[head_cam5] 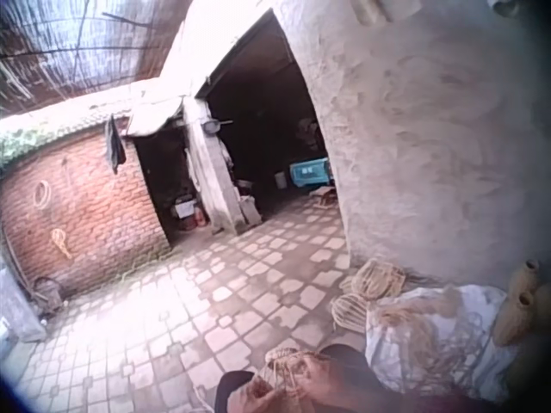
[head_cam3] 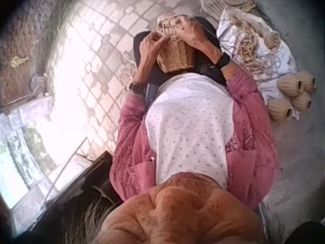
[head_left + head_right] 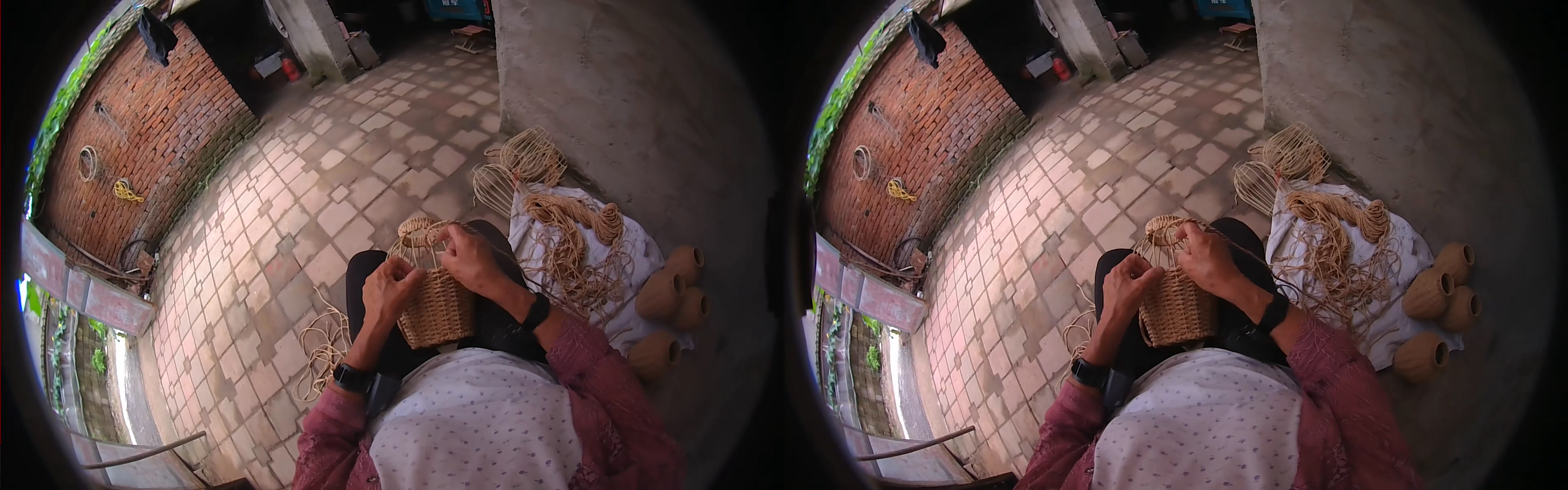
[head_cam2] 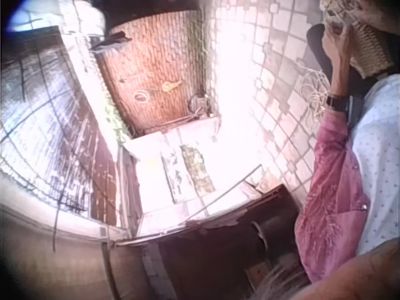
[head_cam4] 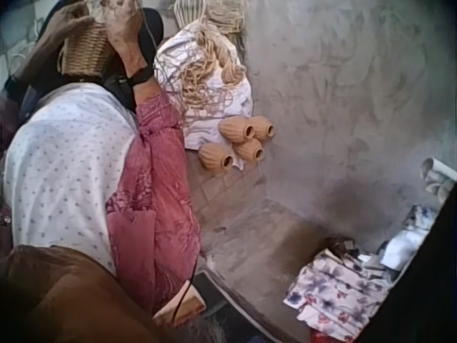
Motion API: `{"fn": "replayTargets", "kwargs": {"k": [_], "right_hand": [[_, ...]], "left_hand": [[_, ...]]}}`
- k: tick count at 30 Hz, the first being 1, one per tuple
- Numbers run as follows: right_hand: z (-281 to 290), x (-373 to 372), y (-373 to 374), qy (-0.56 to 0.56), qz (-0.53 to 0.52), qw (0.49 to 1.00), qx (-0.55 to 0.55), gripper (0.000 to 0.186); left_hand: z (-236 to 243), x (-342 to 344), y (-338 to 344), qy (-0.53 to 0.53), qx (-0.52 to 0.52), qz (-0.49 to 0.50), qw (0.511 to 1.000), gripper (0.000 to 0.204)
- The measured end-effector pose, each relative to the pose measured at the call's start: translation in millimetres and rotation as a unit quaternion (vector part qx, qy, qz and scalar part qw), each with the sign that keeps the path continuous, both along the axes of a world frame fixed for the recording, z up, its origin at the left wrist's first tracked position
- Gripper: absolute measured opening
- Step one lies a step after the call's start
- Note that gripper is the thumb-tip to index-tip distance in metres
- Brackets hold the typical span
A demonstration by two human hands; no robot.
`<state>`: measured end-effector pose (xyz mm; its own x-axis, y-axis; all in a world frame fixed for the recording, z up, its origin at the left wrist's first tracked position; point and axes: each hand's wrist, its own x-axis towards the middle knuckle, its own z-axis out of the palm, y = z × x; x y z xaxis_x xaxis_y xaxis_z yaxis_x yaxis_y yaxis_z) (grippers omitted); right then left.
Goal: Weaving a small wicker or rattan basket by hand.
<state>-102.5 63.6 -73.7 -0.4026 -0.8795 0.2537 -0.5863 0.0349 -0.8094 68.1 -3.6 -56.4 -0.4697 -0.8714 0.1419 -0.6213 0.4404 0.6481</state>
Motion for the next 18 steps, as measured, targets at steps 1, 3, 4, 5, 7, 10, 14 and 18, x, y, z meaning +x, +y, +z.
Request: {"fn": "replayTargets", "kwargs": {"k": [1,3,4,5,7,10,14,18], "right_hand": [[-5.5,-6.4,8.3,0.0,-0.001,1.0,0.001,0.013],[-19.8,-21.5,27.3,-0.021,-0.035,0.999,-0.01,0.013],[-24.3,-29.5,33.9,-0.021,-0.038,0.999,-0.01,0.013],[-28.5,-35.8,38.4,-0.004,-0.047,0.999,0.012,0.012],[-35.3,-43.3,39.6,0.013,-0.057,0.998,0.031,0.01],[-39.5,-55.6,26.8,-0.111,-0.076,0.991,-0.022,0.012],[-26.6,-50.8,5.3,-0.344,0.06,0.936,-0.035,0.011],[-15.0,-42.6,-4.5,-0.02,0.058,0.998,0.01,0.008]], "left_hand": [[-0.8,0.6,1.0,0.013,-0.115,-0.015,0.993,0.026],[7.2,-4.6,3.8,0.073,-0.15,-0.021,0.986,0.022],[12.3,-8.5,4.6,0.135,-0.187,-0.023,0.973,0.019],[15.2,-11.1,6.2,0.134,-0.187,-0.024,0.973,0.019],[17.9,-18.9,11.2,0.099,-0.068,-0.117,0.986,0.018],[13.7,-27.6,9.1,0.06,-0.008,-0.152,0.987,0.022],[5.5,-32.0,7.7,0.082,0.074,-0.133,0.985,0.022],[14.0,-31.0,10.6,0.1,0.166,-0.073,0.978,0.02]]}}
